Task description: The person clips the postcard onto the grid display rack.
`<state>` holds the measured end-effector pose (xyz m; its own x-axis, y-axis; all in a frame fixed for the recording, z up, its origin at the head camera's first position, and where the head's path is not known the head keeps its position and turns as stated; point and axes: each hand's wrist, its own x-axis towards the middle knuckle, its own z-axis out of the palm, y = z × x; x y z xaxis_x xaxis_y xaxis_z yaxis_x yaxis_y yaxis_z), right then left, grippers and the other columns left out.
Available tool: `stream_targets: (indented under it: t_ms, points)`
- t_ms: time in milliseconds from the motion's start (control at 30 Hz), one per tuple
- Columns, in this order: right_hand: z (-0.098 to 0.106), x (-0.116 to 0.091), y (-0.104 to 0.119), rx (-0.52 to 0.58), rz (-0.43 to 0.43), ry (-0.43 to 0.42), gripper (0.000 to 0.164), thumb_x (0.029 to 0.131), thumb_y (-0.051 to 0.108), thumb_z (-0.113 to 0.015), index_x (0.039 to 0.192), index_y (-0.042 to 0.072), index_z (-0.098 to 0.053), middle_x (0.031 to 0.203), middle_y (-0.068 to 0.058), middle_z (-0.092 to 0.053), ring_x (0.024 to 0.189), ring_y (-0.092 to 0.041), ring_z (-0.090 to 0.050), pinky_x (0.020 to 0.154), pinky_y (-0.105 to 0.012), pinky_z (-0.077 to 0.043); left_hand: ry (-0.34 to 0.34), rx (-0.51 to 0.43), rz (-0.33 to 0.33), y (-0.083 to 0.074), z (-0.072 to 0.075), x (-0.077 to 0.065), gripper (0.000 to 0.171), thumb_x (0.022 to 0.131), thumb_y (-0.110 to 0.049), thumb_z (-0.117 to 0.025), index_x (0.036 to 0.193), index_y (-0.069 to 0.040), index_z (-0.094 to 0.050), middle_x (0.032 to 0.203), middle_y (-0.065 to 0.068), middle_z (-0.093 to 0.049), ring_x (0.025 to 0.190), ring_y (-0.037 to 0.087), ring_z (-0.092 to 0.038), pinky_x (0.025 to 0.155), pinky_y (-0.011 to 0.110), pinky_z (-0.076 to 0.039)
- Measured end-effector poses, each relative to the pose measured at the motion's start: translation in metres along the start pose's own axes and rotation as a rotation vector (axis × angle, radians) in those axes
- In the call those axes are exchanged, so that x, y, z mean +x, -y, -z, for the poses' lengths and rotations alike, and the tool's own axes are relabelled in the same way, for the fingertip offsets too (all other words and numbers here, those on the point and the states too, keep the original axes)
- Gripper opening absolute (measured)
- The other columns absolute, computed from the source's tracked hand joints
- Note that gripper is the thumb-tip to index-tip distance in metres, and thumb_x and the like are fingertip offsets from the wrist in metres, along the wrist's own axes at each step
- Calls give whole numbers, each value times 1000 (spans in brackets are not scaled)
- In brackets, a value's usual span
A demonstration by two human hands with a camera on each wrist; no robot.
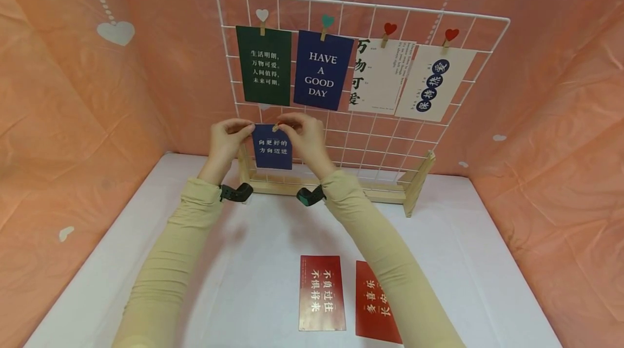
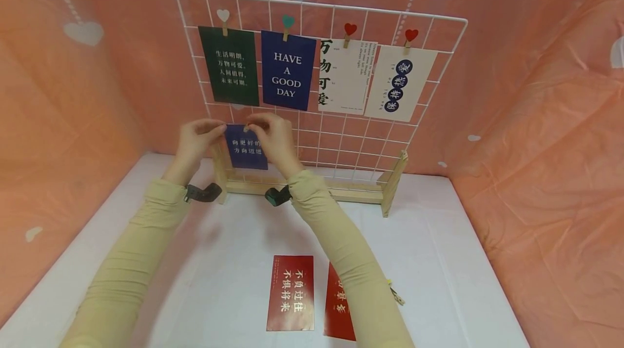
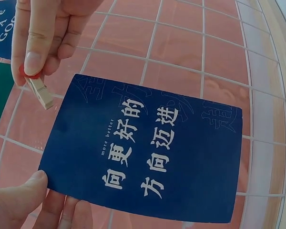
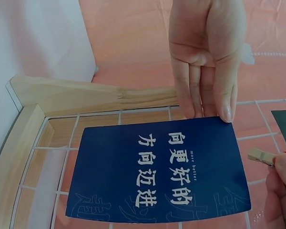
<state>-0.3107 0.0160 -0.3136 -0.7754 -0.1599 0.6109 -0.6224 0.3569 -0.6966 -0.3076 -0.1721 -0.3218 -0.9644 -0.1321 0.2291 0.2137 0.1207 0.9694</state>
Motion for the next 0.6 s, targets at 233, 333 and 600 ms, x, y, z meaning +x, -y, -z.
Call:
stream_targets:
  t_ms: [233, 333, 600]
  points:
    - [-3, 2, -1, -28, 41, -42, 16, 91, 8, -65, 104, 1, -71, 94, -4, -71, 83, -9, -64, 73, -19, -52, -2, -18, 10, 1, 1, 0, 26, 90, -9, -66, 111, 7, -66, 96, 8, -65, 90, 21, -63, 88, 37, -53]
    - [-5, 3, -2, -32, 49, -56, 15, 90, 8, -66, 102, 1, -72, 93, -4, -71, 81, -10, -64, 72, -19, -52, -12, -14, 8, 1, 1, 1, 25, 90, -10, -67, 109, 6, -67, 96, 9, -66, 90, 23, -64, 87, 36, -54]
    - [-9, 5, -3, -55, 39, -79, 14, 88, 7, -68, 100, 2, -74, 92, -4, -72, 79, -9, -66, 72, -16, -52, -16, -6, 3, 3, 0, 1, 24, 90, -10, -67, 109, 6, -68, 96, 10, -67, 90, 24, -64, 86, 36, -54]
